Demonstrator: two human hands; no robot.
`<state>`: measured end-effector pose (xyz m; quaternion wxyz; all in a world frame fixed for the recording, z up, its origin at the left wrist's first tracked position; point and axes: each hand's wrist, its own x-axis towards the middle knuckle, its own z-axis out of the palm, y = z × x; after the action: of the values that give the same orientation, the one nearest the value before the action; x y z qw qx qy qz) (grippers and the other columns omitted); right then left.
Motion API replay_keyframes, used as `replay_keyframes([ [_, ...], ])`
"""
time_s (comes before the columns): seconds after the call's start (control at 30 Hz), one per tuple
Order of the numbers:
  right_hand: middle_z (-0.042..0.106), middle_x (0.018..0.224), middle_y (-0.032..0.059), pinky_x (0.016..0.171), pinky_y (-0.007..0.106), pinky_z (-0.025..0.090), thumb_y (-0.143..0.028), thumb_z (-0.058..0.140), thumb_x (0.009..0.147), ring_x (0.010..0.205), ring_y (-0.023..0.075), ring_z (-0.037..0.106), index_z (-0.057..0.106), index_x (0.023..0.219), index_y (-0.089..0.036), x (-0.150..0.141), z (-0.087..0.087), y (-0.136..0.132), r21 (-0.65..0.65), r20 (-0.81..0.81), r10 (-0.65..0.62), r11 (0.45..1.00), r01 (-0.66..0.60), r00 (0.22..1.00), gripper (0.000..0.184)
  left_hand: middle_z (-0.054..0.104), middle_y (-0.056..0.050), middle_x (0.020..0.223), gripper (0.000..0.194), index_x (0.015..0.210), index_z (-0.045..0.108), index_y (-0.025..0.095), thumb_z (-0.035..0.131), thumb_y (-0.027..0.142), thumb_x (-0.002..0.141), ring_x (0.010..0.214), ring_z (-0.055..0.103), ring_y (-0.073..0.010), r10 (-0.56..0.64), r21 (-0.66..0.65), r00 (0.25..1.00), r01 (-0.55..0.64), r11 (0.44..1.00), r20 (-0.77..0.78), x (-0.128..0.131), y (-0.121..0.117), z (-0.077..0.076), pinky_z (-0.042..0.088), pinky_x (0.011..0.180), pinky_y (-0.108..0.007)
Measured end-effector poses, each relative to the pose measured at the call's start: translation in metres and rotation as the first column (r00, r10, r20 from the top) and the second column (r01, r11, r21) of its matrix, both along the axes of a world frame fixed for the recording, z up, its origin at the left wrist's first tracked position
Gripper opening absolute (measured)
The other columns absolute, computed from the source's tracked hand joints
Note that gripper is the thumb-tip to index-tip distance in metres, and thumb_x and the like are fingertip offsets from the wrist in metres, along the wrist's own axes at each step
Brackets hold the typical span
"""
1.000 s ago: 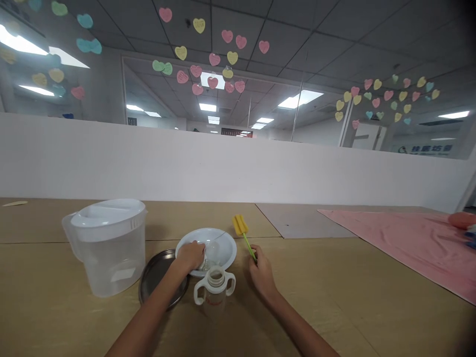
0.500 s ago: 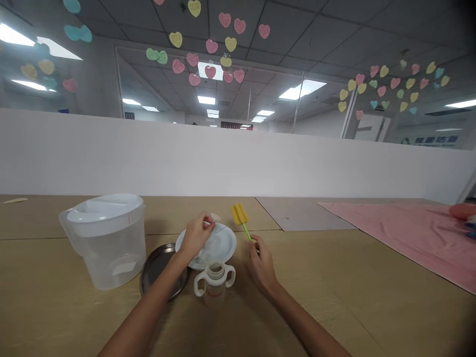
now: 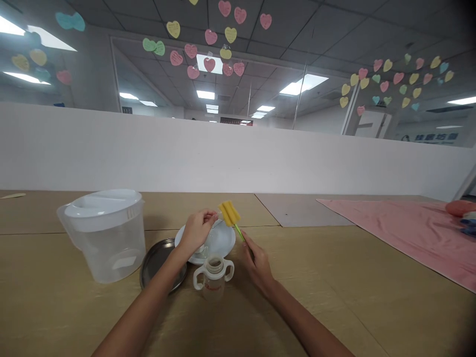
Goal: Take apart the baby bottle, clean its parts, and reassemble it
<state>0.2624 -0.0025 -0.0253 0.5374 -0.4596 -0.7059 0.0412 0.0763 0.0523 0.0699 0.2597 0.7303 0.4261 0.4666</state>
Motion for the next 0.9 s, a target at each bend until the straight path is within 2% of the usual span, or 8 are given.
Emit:
replay_keyframes([
  [0.07,0.065,0.104,0.0091,0.086,0.032,0.046,-0.031,0.039,0.088,0.101,0.0201,0.059,0.053,0.121,-0.018,0.0,-0.002,0.002,-0.002,-0.041,-0.018,1.0,0.018,0.999,0.038,0.068,-0.007,0.084,0.029,0.081,0.064,0.015,0.043,0.036,0.078,0.079,0.061,-0.0194,0.034,0.028,0.997,-0.032,0.999,-0.071,-0.002,0.001,0.0,0.046,0.074,-0.031],
  [0.2,0.062,0.063,0.0016,0.054,0.025,0.048,-0.037,0.034,0.09,0.061,0.0156,0.06,0.047,0.123,-0.012,-0.002,-0.006,0.006,-0.092,-0.307,-0.178,0.983,0.157,0.935,0.043,0.067,-0.007,0.093,0.031,0.084,0.064,0.017,0.039,0.037,0.082,0.089,0.059,-0.0206,0.171,0.109,0.98,-0.159,0.981,-0.106,-0.006,0.0,0.003,0.043,0.081,-0.034],
  [0.27,0.06,0.06,0.0006,0.051,0.024,0.047,-0.036,0.032,0.09,0.057,0.0146,0.058,0.05,0.119,-0.012,-0.002,-0.007,0.006,-0.086,-0.308,-0.186,0.982,0.167,0.933,0.042,0.065,-0.006,0.096,0.028,0.085,0.063,0.018,0.044,0.038,0.081,0.093,0.057,-0.0206,0.215,0.168,0.973,-0.199,0.965,-0.082,-0.006,-0.003,0.006,0.042,0.083,-0.034],
  [0.37,0.067,0.081,0.007,0.064,0.025,0.05,-0.031,0.035,0.09,0.074,0.0165,0.063,0.056,0.112,-0.014,0.001,-0.008,0.004,0.024,-0.049,-0.042,0.999,0.044,0.998,0.035,0.065,-0.004,0.095,0.023,0.085,0.061,0.019,0.048,0.037,0.08,0.091,0.058,-0.0187,0.221,0.237,0.975,-0.207,0.949,-0.035,-0.006,-0.009,0.013,0.043,0.083,-0.032],
  [0.5,0.068,0.092,0.0094,0.067,0.023,0.05,-0.022,0.036,0.089,0.073,0.0149,0.065,0.054,0.117,-0.017,0.009,-0.009,0.003,0.151,0.354,0.004,0.987,-0.061,0.935,0.034,0.066,-0.003,0.089,0.022,0.088,0.058,0.019,0.043,0.035,0.084,0.082,0.061,-0.016,0.271,0.299,0.955,-0.226,0.927,-0.118,-0.019,-0.021,0.03,0.044,0.074,-0.026],
  [0.63,0.069,0.088,0.0087,0.062,0.021,0.051,-0.02,0.036,0.089,0.068,0.0137,0.065,0.055,0.116,-0.017,0.015,-0.007,0.005,0.244,0.433,-0.115,0.97,0.007,0.894,0.033,0.067,-0.007,0.084,0.026,0.089,0.058,0.018,0.037,0.033,0.087,0.078,0.061,-0.0203,0.407,0.296,0.753,-0.289,0.91,-0.517,-0.049,-0.026,0.045,0.042,0.066,-0.028],
  [0.73,0.069,0.09,0.008,0.062,0.021,0.051,-0.02,0.036,0.089,0.072,0.0139,0.066,0.056,0.114,-0.017,0.015,-0.006,0.007,0.29,0.425,-0.158,0.957,0.032,0.891,0.032,0.066,-0.012,0.09,0.023,0.087,0.06,0.015,0.04,0.026,0.084,0.083,0.061,-0.0226,0.33,0.177,0.573,-0.307,0.935,-0.75,-0.071,-0.021,0.043,0.042,0.068,-0.029],
  [0.9,0.07,0.088,0.0084,0.062,0.022,0.051,-0.021,0.035,0.089,0.07,0.0147,0.066,0.058,0.11,-0.016,0.015,-0.008,0.008,0.273,0.447,-0.18,0.96,0.058,0.876,0.032,0.068,-0.016,0.071,0.015,0.064,0.064,0.011,0.051,0.015,0.069,0.069,0.064,-0.0235,0.175,-0.015,0.499,-0.354,0.935,-0.849,-0.087,-0.004,0.022,0.044,0.06,-0.028],
])
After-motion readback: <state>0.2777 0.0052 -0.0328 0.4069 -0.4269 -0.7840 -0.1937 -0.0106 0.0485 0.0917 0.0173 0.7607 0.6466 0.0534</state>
